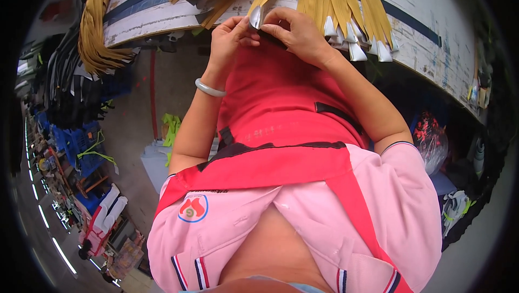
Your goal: Assembling small white plastic clips onto yellow webbing straps at a workbench.
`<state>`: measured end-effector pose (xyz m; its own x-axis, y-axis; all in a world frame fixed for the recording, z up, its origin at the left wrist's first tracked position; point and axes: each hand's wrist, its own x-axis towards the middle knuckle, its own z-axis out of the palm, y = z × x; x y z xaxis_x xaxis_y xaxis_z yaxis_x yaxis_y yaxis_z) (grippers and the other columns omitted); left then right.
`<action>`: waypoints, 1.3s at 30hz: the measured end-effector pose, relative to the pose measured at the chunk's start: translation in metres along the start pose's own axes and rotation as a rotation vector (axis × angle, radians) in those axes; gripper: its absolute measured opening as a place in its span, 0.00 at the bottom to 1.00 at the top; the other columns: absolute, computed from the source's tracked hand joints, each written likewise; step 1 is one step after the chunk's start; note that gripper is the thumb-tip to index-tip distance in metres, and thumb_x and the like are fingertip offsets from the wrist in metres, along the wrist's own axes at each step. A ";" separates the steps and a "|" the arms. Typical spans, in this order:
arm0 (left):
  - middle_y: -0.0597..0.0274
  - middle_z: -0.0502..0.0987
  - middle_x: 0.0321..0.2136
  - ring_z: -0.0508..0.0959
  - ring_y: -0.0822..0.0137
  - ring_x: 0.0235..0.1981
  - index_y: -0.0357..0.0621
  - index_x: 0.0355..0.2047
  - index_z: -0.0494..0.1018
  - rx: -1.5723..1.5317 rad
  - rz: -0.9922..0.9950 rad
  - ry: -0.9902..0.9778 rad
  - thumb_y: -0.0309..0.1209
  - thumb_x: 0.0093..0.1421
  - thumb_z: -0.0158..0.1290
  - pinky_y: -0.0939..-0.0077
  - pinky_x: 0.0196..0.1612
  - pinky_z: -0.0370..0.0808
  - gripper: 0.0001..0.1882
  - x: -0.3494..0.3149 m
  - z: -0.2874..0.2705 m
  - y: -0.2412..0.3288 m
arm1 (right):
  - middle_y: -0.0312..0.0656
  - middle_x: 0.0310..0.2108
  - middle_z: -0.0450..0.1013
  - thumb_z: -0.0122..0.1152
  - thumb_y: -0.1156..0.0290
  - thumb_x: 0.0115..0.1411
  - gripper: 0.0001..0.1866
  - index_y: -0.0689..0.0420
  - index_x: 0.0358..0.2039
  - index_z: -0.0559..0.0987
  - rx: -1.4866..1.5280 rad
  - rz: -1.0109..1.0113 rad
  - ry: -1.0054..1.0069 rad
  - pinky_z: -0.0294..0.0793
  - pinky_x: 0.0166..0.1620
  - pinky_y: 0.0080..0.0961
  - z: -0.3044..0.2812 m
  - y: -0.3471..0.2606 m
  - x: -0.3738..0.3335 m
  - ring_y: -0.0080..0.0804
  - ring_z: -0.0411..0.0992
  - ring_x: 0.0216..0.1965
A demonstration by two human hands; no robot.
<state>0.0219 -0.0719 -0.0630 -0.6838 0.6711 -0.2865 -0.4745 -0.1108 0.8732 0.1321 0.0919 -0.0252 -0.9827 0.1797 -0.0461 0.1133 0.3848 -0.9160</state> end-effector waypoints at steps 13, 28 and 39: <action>0.59 0.76 0.22 0.77 0.70 0.19 0.39 0.31 0.70 -0.148 -0.026 -0.147 0.35 0.69 0.48 0.77 0.20 0.78 0.13 -0.010 0.030 -0.003 | 0.41 0.30 0.75 0.64 0.72 0.60 0.07 0.62 0.35 0.77 0.038 -0.190 0.312 0.74 0.34 0.22 0.006 -0.010 -0.018 0.27 0.74 0.29; 0.62 0.77 0.24 0.77 0.71 0.22 0.41 0.30 0.71 -0.149 0.023 -0.240 0.35 0.69 0.49 0.79 0.22 0.74 0.12 -0.008 0.032 0.019 | 0.29 0.25 0.69 0.62 0.65 0.64 0.11 0.60 0.33 0.76 0.150 0.031 0.169 0.68 0.30 0.13 -0.046 0.007 -0.020 0.14 0.66 0.25; 0.55 0.79 0.41 0.80 0.60 0.41 0.41 0.44 0.74 -0.449 0.200 -0.149 0.32 0.69 0.45 0.65 0.45 0.77 0.11 0.019 -0.102 0.086 | 0.29 0.25 0.71 0.61 0.65 0.64 0.10 0.60 0.36 0.79 -0.068 0.066 0.528 0.68 0.30 0.13 -0.147 0.043 -0.085 0.12 0.66 0.25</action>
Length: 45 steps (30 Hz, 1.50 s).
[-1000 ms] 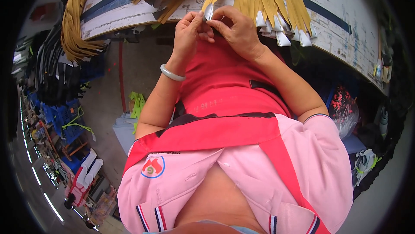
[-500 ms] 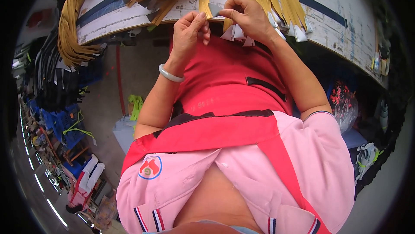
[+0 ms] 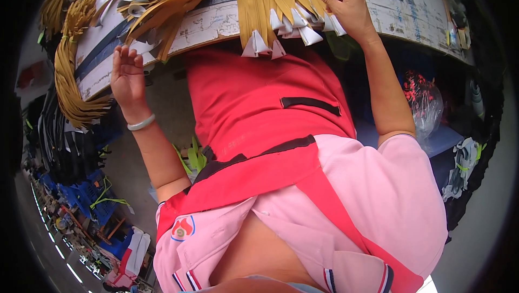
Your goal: Assembling small white plastic clips onto yellow webbing straps at a workbench.
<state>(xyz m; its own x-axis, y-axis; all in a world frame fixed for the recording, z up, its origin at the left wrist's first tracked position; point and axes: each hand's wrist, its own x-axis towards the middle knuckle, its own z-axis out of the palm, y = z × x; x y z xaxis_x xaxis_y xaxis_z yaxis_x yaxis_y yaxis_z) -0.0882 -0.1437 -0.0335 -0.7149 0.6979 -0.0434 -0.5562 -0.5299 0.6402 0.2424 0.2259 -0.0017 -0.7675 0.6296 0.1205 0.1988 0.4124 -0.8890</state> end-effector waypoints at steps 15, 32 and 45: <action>0.68 0.78 0.31 0.77 0.78 0.32 0.37 0.40 0.76 0.671 -0.254 -0.254 0.26 0.64 0.54 0.85 0.35 0.74 0.07 -0.018 0.116 -0.140 | 0.43 0.35 0.68 0.63 0.76 0.55 0.07 0.61 0.31 0.72 -0.447 -0.241 -0.513 0.70 0.40 0.30 0.016 -0.016 0.008 0.41 0.70 0.35; 0.56 0.76 0.25 0.78 0.62 0.30 0.38 0.22 0.77 0.828 0.530 -0.296 0.19 0.43 0.64 0.72 0.33 0.75 0.07 0.029 0.160 -0.160 | 0.31 0.32 0.67 0.58 0.73 0.64 0.04 0.58 0.36 0.73 0.386 -0.021 -0.662 0.63 0.31 0.12 0.048 -0.028 0.060 0.14 0.64 0.27; 0.64 0.80 0.26 0.78 0.75 0.29 0.35 0.29 0.76 0.530 0.105 -0.315 0.20 0.50 0.63 0.80 0.35 0.75 0.07 0.049 0.148 -0.145 | 0.30 0.30 0.65 0.64 0.67 0.61 0.09 0.56 0.34 0.73 0.380 -0.076 -0.713 0.63 0.32 0.13 0.059 -0.036 0.080 0.15 0.63 0.27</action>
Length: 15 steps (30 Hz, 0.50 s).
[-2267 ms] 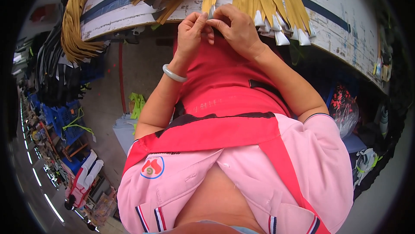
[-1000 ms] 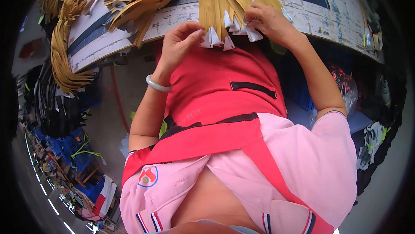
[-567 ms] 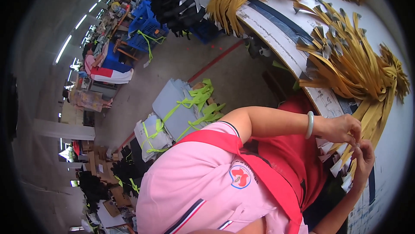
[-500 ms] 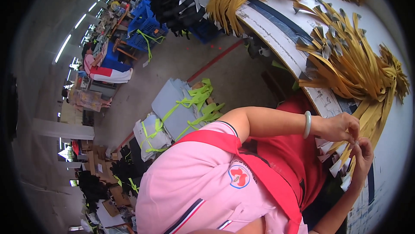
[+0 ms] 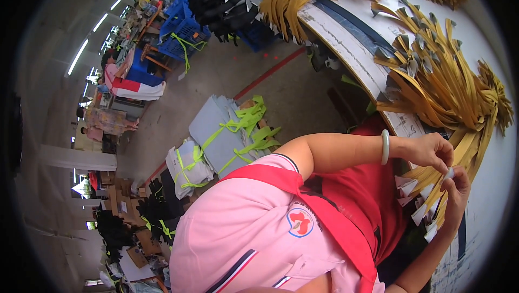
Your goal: Assembling small white plastic clips onto yellow webbing straps at a workbench.
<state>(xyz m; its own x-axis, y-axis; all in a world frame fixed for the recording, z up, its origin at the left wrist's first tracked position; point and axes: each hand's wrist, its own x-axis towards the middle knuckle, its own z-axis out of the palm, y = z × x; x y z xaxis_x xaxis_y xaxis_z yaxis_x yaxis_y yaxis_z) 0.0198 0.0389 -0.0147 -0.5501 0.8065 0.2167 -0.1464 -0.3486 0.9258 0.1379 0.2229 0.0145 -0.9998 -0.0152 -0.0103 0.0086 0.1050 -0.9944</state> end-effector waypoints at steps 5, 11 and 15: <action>0.64 0.80 0.26 0.78 0.76 0.30 0.36 0.30 0.76 0.066 -0.016 -0.079 0.20 0.51 0.63 0.80 0.35 0.75 0.07 0.000 -0.008 0.011 | 0.31 0.28 0.65 0.65 0.68 0.59 0.10 0.56 0.31 0.72 0.054 0.013 -0.009 0.64 0.26 0.12 0.001 -0.002 0.008 0.15 0.65 0.24; 0.61 0.79 0.24 0.78 0.72 0.25 0.34 0.28 0.73 -0.049 0.030 0.029 0.18 0.51 0.62 0.79 0.31 0.76 0.07 0.003 -0.007 0.008 | 0.31 0.29 0.68 0.65 0.71 0.59 0.09 0.56 0.31 0.72 0.039 0.063 0.001 0.67 0.26 0.11 0.008 -0.020 0.017 0.14 0.66 0.24; 0.59 0.78 0.23 0.78 0.71 0.24 0.35 0.27 0.71 0.028 0.068 0.154 0.16 0.53 0.57 0.78 0.29 0.75 0.06 -0.001 -0.004 0.015 | 0.31 0.27 0.69 0.62 0.75 0.62 0.07 0.57 0.31 0.71 -0.101 0.036 0.137 0.67 0.26 0.10 0.029 -0.026 0.023 0.13 0.66 0.24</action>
<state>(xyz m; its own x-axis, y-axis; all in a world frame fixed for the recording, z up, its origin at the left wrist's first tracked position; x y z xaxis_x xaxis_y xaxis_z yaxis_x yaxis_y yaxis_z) 0.0144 0.0310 -0.0021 -0.6775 0.6982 0.2314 -0.0830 -0.3851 0.9191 0.1151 0.1911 0.0375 -0.9918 0.1257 -0.0241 0.0495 0.2028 -0.9780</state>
